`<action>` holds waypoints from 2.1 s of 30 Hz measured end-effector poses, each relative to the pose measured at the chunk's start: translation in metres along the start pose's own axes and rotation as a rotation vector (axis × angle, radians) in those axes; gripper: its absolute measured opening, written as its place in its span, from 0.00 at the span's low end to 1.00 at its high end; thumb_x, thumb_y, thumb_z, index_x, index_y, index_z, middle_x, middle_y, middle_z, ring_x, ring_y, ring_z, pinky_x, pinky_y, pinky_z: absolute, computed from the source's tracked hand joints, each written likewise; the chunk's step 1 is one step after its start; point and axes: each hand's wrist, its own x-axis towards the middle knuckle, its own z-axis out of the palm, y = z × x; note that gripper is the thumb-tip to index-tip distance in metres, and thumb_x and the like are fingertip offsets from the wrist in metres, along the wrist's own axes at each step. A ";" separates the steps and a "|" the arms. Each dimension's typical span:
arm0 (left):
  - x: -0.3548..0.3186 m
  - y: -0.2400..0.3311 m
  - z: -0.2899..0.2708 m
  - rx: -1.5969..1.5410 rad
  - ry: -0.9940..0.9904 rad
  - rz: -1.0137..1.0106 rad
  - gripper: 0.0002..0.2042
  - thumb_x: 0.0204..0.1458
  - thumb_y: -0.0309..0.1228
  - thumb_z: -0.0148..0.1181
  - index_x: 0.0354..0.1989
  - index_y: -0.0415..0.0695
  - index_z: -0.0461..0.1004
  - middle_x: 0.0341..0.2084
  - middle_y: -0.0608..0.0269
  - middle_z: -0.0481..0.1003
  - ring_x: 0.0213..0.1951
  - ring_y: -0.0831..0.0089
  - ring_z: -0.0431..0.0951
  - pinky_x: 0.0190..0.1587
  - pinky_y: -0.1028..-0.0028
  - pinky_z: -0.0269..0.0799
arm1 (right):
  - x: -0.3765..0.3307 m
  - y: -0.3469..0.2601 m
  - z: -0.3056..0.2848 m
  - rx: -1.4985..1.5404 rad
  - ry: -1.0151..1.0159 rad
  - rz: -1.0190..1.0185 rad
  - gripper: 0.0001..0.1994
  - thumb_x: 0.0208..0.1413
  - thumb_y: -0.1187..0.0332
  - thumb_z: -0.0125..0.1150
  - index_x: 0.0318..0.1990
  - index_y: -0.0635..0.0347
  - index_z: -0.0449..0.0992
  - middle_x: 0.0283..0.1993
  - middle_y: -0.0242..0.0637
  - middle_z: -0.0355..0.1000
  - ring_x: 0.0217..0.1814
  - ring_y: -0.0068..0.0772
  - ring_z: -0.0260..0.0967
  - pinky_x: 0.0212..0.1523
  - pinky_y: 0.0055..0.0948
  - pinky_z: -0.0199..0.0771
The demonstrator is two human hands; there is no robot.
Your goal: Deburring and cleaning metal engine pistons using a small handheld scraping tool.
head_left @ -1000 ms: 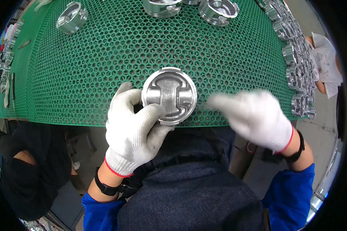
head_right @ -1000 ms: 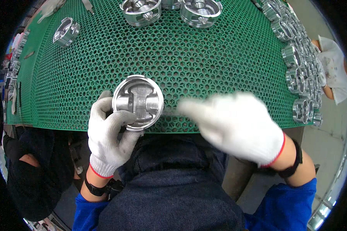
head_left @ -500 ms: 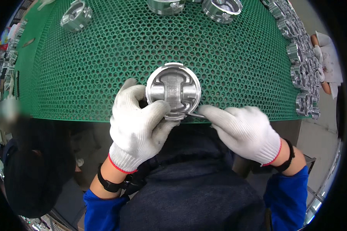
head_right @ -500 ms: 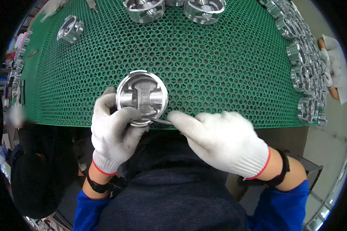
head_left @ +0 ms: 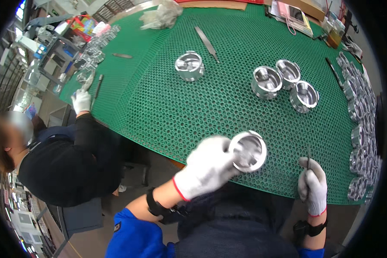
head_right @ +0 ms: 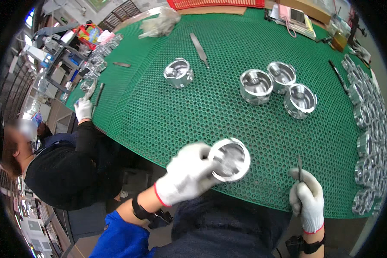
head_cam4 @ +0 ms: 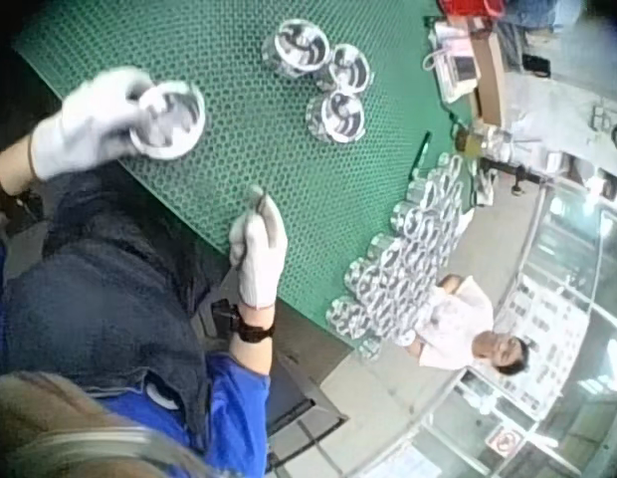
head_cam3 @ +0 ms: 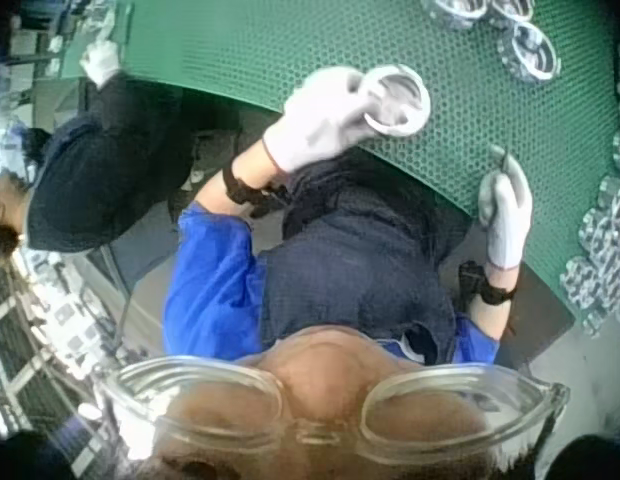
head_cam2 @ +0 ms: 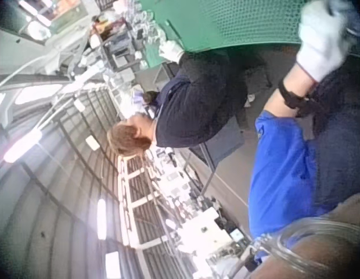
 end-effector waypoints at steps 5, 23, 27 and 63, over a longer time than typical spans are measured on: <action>-0.001 -0.127 -0.065 0.473 0.327 -0.229 0.18 0.43 0.36 0.74 0.43 0.49 0.79 0.39 0.53 0.76 0.42 0.53 0.77 0.45 0.57 0.75 | -0.002 0.020 -0.011 0.207 0.026 -0.114 0.21 0.61 0.67 0.50 0.57 0.75 0.67 0.16 0.32 0.62 0.10 0.19 0.53 0.09 0.21 0.53; 0.121 -0.170 -0.072 0.684 0.314 0.064 0.08 0.44 0.35 0.65 0.34 0.51 0.82 0.32 0.59 0.80 0.40 0.57 0.78 0.42 0.57 0.72 | 0.003 0.028 -0.019 0.276 0.038 -0.173 0.25 0.61 0.60 0.59 0.58 0.72 0.67 0.15 0.33 0.61 0.09 0.22 0.53 0.07 0.24 0.52; 0.091 -0.224 -0.106 0.880 0.257 -0.367 0.19 0.47 0.43 0.72 0.42 0.43 0.81 0.44 0.44 0.78 0.47 0.48 0.78 0.51 0.55 0.74 | 0.002 0.021 -0.016 0.361 -0.066 -0.129 0.27 0.60 0.58 0.62 0.59 0.72 0.68 0.19 0.34 0.65 0.11 0.21 0.55 0.10 0.23 0.53; -0.039 0.004 0.029 -0.090 0.194 -0.066 0.18 0.33 0.36 0.78 0.36 0.50 0.82 0.41 0.55 0.74 0.47 0.50 0.75 0.52 0.54 0.74 | 0.008 -0.059 0.056 -1.368 -0.309 -0.617 0.17 0.56 0.71 0.58 0.53 0.41 0.76 0.20 0.34 0.70 0.19 0.39 0.72 0.21 0.38 0.74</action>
